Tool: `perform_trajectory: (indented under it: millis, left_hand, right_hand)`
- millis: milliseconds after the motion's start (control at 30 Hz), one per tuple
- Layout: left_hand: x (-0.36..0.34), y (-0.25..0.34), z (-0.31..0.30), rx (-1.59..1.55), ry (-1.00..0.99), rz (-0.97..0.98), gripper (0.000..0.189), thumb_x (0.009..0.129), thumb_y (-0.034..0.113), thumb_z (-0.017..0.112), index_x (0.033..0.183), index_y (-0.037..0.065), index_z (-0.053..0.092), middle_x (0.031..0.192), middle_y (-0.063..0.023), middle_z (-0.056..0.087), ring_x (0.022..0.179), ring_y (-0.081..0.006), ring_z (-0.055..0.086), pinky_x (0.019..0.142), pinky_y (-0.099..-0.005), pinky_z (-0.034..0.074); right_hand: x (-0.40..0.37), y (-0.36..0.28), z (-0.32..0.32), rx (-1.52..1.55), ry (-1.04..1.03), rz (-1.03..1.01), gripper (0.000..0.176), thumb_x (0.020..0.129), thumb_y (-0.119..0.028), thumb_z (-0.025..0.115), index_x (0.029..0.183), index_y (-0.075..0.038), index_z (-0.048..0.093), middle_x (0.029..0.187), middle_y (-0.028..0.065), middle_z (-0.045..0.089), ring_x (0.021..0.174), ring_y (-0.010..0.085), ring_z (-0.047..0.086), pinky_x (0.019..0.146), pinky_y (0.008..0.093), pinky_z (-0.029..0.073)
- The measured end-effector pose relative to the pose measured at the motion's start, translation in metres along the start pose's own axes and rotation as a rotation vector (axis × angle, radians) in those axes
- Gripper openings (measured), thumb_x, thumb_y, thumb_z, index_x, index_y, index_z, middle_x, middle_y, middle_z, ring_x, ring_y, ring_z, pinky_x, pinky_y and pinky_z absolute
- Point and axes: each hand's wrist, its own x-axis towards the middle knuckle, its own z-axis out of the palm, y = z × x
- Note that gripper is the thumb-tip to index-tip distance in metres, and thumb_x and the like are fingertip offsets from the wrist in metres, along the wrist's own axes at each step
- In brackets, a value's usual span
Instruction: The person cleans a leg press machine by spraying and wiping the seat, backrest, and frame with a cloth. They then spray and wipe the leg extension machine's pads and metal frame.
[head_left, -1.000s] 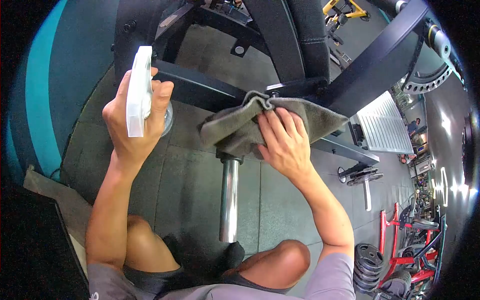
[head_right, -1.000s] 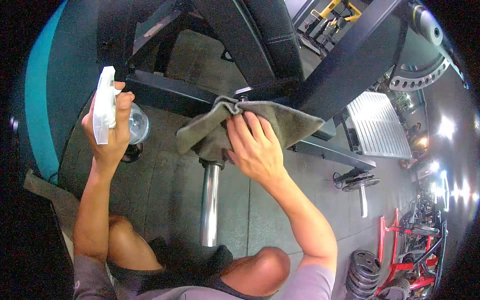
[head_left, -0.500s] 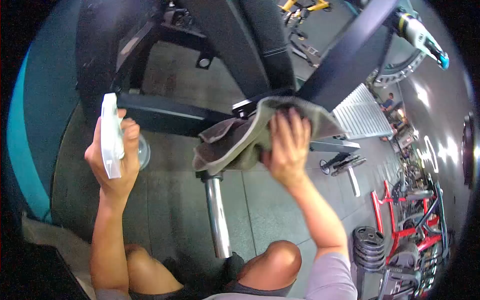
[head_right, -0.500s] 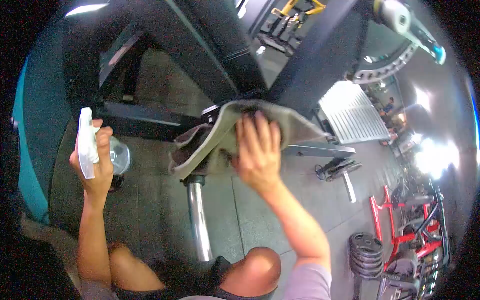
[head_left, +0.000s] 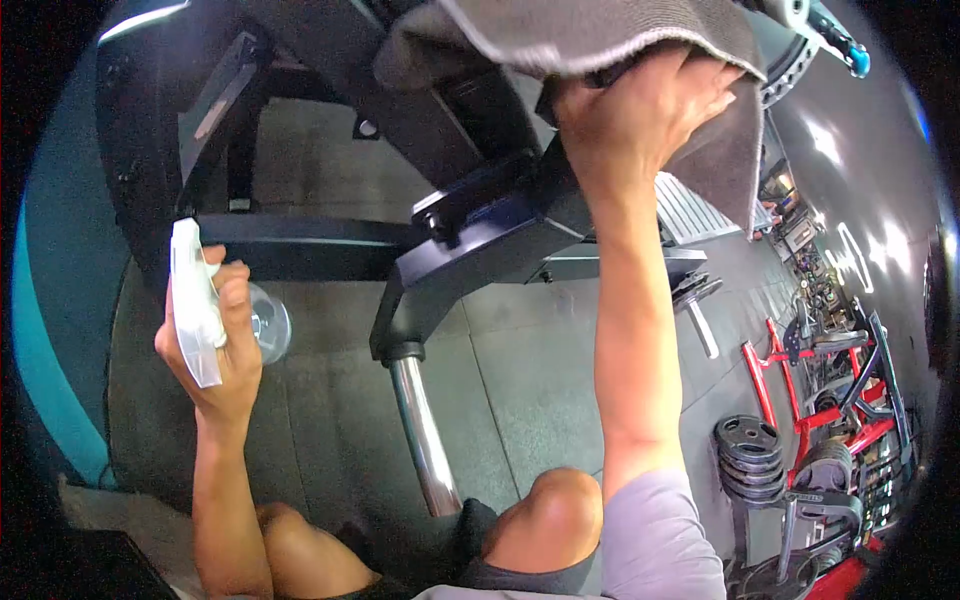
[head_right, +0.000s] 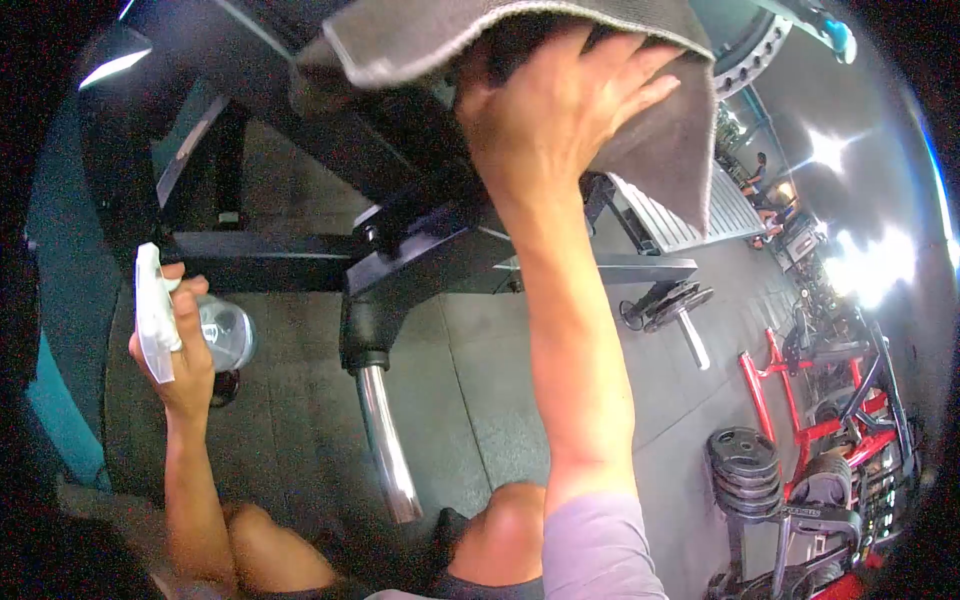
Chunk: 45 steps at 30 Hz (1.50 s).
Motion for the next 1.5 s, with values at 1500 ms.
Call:
perform_trajectory:
  millis: [1500]
  left_hand:
    - [-0.003,-0.008,-0.011,0.235,-0.137,-0.265,0.047,0.107,0.034,0.038,0.129,-0.007,0.046,0.099,-0.0217,0.065,0.099,-0.0264,0.066,0.095,-0.0372,0.050]
  right_hand:
    - [-0.310,0.106,0.011,0.250,-0.508,0.486,0.074,0.067,-0.030,0.074,0.131,0.001,0.052,0.131,0.0210,0.052,0.128,0.0407,0.042,0.113,0.0559,0.026]
